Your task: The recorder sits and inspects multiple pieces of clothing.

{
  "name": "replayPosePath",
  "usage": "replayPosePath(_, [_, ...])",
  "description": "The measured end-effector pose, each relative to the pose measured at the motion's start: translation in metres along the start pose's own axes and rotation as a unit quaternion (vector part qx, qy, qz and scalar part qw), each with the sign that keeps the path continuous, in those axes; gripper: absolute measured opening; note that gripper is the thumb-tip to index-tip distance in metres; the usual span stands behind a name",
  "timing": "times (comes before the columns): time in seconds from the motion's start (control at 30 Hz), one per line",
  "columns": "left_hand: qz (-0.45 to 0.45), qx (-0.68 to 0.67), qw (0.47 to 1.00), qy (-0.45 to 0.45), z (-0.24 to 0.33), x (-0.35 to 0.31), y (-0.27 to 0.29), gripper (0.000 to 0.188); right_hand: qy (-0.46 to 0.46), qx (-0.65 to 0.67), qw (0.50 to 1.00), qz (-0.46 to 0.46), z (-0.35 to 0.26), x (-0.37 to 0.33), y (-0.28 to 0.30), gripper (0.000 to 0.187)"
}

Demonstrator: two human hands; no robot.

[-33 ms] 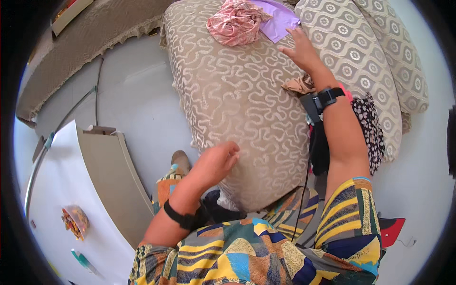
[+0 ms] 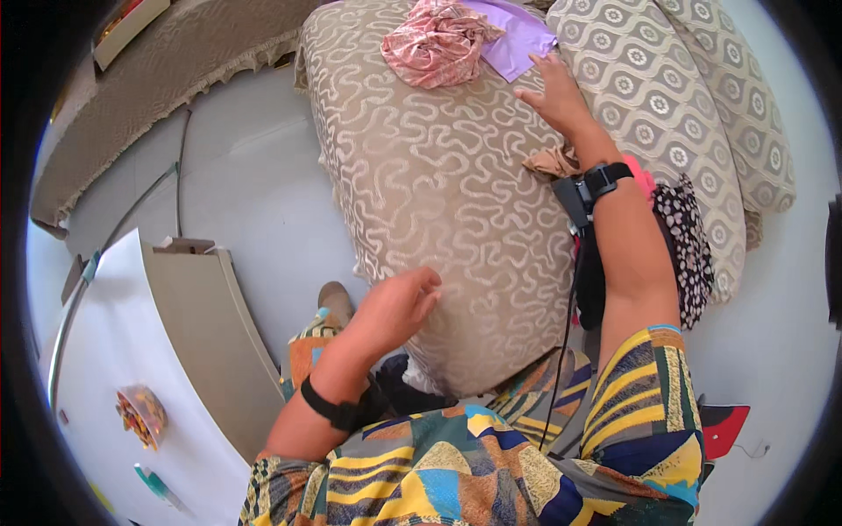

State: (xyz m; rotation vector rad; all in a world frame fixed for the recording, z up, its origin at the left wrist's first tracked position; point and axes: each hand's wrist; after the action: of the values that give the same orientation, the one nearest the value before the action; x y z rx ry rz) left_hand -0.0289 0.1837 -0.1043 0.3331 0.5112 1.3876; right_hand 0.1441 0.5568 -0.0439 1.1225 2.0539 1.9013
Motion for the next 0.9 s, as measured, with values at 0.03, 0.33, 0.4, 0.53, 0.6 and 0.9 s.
replayPosePath(0.03, [-0.002, 0.003, 1.000, 0.003, -0.003, 0.001, 0.004, 0.017, -0.035, 0.003, 0.999, 0.003, 0.005, 0.000, -0.013, 0.071])
replayPosePath(0.33, [-0.051, -0.042, 0.996, 0.066, -0.015, 0.021, 0.035, 0.022, -0.192, 0.022, 0.979, 0.067, 0.069, 0.053, -0.084, 0.103])
replayPosePath(0.4, [-0.048, -0.051, 0.993, 0.091, -0.016, 0.022, 0.042, 0.022, -0.213, 0.052, 0.973, 0.070, 0.072, 0.070, -0.102, 0.109])
replayPosePath(0.53, [-0.058, -0.047, 0.992, 0.103, -0.020, 0.025, 0.051, 0.022, -0.224, 0.047, 0.973, -0.006, 0.065, 0.086, -0.128, 0.096])
replayPosePath(0.6, [-0.057, -0.038, 0.992, 0.108, -0.021, 0.025, 0.050, 0.023, -0.202, 0.098, 0.974, 0.030, 0.058, 0.089, -0.138, 0.088])
replayPosePath(0.9, [-0.048, -0.045, 0.992, 0.111, -0.020, 0.024, 0.049, 0.023, -0.147, 0.078, 0.985, 0.054, -0.007, 0.109, -0.161, 0.060])
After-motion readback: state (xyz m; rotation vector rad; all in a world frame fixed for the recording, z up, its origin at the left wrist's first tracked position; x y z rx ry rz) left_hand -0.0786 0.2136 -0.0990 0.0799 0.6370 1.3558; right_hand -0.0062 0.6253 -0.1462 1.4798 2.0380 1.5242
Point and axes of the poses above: each hand's wrist, its own x-axis towards the middle knuckle, its own y-axis out of the back of the hand, z = x × y, and after that the axes turned 14 degrees about x, right-handed
